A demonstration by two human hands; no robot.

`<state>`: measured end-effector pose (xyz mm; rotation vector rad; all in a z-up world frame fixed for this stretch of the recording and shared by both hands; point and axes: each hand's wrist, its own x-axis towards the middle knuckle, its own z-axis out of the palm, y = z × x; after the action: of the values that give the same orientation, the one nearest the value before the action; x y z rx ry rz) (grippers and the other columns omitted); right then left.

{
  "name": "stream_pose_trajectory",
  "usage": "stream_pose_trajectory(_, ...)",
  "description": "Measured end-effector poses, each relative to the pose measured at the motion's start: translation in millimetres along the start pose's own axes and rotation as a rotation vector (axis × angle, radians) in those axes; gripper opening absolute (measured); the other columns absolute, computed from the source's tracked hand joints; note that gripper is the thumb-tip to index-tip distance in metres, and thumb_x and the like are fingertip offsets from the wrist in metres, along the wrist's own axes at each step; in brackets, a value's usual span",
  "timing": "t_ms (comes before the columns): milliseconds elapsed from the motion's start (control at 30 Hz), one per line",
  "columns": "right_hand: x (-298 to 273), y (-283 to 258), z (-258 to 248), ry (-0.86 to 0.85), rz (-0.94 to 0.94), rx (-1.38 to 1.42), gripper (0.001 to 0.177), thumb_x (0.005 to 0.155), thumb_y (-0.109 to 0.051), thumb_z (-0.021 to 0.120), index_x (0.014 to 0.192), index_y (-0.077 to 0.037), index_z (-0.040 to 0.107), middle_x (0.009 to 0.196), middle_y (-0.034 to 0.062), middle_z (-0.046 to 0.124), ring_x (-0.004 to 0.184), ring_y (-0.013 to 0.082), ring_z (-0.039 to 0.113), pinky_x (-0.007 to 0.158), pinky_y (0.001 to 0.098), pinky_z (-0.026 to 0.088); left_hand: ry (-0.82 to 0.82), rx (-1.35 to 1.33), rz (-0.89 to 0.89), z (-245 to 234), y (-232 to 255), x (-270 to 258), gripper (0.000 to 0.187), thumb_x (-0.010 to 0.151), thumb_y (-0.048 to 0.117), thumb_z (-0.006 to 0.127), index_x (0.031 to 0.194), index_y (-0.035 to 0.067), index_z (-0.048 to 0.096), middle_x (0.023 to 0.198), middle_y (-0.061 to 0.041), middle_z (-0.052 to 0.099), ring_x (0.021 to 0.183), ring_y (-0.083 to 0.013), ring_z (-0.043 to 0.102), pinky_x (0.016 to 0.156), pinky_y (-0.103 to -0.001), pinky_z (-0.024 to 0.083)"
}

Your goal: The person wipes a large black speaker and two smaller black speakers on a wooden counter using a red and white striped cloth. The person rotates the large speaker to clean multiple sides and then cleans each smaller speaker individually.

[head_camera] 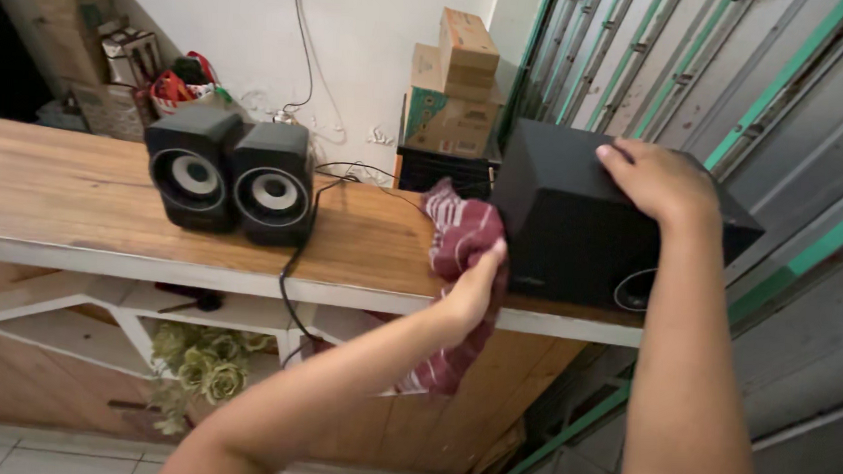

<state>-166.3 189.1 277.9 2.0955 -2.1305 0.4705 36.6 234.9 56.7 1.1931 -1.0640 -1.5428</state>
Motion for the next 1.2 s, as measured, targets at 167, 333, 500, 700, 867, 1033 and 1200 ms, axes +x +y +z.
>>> stream_pose_trajectory(167,-28.8,14.8,9.2,0.677,-0.293,0.518,0.032,0.114,-0.029,0.054,0.138,-0.009,0.062,0.126,0.0113,0.075,0.12,0.0255,0.073,0.103,0.0426,0.056,-0.28,-0.328,-0.094,-40.6,11.6,-98.6,0.056,0.092,0.05,0.054,0.128,0.009,0.064,0.126,-0.012,0.07,0.115,-0.0256,0.066,0.101,-0.042,0.049)
stream_pose_trajectory(333,-123.1,43.8,17.6,0.829,-0.392,1.112,0.024,0.119,-0.022,0.056,0.132,-0.002,0.057,0.116,0.0154,0.072,0.106,0.0214,0.074,0.095,0.0369,0.064,-0.692,0.309,0.286,-46.4,-6.5,-133.5,0.038,0.099,0.03,0.057,0.12,-0.001,0.065,0.11,-0.014,0.071,0.101,-0.0251,0.067,0.089,-0.039,0.056)
stream_pose_trajectory(500,-227.3,70.2,31.6,0.035,-0.601,1.296,0.057,0.101,-0.041,0.065,0.138,0.0,0.053,0.139,0.0232,0.059,0.129,0.0325,0.06,0.111,0.0531,0.051,-0.95,0.877,0.538,-1.9,-19.4,-132.7,0.034,0.097,0.03,0.056,0.102,0.0,0.07,0.091,-0.021,0.074,0.086,-0.0307,0.072,0.079,-0.043,0.055)
stream_pose_trajectory(700,-306.1,141.1,82.4,-0.425,-0.676,1.011,0.101,0.089,-0.058,0.066,0.159,0.002,0.027,0.164,0.0228,0.032,0.152,0.0352,0.029,0.12,0.0494,0.024,-1.226,0.923,0.696,86.6,-22.5,-130.0,0.037,0.089,0.036,0.062,0.099,0.001,0.073,0.09,-0.02,0.076,0.088,-0.0323,0.075,0.082,-0.044,0.057)
stream_pose_trajectory(867,-353.8,207.3,206.7,-0.43,-0.04,1.403,0.079,0.089,-0.044,0.07,0.15,-0.003,0.041,0.147,0.0169,0.051,0.134,0.0336,0.047,0.11,0.0505,0.038,-1.12,1.023,0.808,140.4,5.3,-127.2,0.037,0.077,0.037,0.069,0.096,0.007,0.08,0.086,-0.018,0.077,0.083,-0.0353,0.075,0.076,-0.046,0.058)
stream_pose_trajectory(1033,-360.8,250.9,201.8,0.095,0.694,1.86,0.064,0.096,-0.051,0.056,0.142,-0.008,0.056,0.135,0.0113,0.065,0.12,0.0321,0.061,0.099,0.0504,0.048,-0.4,1.047,1.088,140.0,56.9,-129.0,0.031,0.084,0.037,0.072,0.094,0.007,0.071,0.089,-0.016,0.072,0.086,-0.0382,0.071,0.075,-0.051,0.056)
stream_pose_trajectory(1200,-273.9,241.8,138.5,0.359,0.404,1.768,0.055,0.105,-0.045,0.057,0.14,-0.003,0.06,0.135,0.0116,0.066,0.119,0.0275,0.064,0.104,0.0447,0.048,0.253,0.937,1.523,104.0,127.5,-114.6,0.019,0.089,0.022,0.074,0.104,0.012,0.067,0.095,-0.008,0.069,0.09,-0.0313,0.065,0.078,-0.049,0.049)
